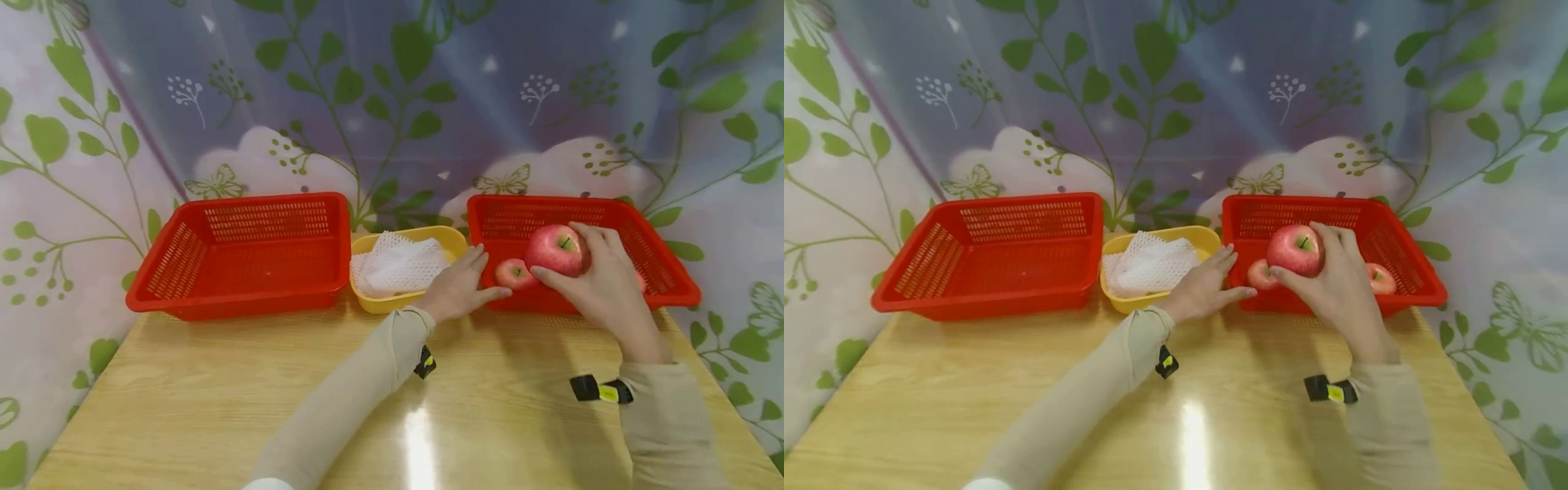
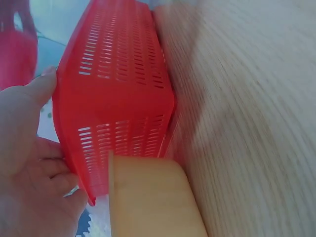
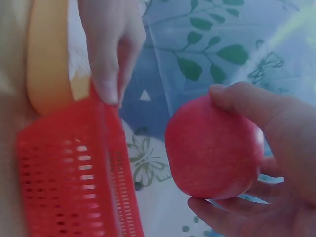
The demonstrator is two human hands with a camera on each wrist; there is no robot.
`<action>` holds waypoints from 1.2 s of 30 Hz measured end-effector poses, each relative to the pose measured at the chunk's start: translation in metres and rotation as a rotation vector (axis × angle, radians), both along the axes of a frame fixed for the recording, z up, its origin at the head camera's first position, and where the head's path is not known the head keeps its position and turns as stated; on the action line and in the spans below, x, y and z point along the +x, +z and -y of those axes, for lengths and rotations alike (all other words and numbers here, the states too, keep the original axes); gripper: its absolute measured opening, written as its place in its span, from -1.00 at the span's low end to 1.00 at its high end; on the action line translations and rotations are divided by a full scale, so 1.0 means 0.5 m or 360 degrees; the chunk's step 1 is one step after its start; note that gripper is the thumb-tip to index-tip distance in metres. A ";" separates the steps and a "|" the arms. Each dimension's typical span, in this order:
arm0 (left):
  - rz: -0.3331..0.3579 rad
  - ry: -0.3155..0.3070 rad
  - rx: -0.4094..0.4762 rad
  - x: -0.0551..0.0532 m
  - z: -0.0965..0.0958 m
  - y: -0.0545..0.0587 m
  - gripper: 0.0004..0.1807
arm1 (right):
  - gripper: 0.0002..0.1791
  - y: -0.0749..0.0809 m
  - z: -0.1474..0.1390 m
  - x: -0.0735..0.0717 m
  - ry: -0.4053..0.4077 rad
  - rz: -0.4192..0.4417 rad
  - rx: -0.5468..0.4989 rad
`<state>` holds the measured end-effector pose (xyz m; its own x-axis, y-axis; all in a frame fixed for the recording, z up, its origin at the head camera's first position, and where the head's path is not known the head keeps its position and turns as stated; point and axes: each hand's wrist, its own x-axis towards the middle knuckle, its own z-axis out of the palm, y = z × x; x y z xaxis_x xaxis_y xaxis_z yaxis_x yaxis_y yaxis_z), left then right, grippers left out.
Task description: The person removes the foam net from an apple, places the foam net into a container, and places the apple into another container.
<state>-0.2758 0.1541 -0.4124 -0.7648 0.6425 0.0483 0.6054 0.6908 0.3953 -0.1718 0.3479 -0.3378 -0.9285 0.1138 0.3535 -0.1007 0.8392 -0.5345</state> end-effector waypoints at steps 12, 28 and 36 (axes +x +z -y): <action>-0.0156 -0.0030 -0.0237 0.043 -0.028 -0.005 -0.02 | -0.07 -0.050 -0.057 -0.204 0.0128 0.0426 0.0254; -0.0324 -0.0047 -0.0392 0.059 -0.038 0.001 -0.02 | -0.53 -0.086 -0.056 -0.246 0.0240 0.0762 0.0502; -0.0331 -0.0074 -0.0403 0.064 -0.048 -0.012 -0.01 | -0.49 -0.127 -0.068 -0.233 0.0274 0.0731 0.0572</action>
<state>-0.2438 0.1780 -0.4183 -0.7249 0.6879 0.0349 0.6882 0.7212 0.0792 -0.2883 0.3821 -0.4015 -0.9896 -0.1039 -0.0992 -0.0774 0.9673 -0.2417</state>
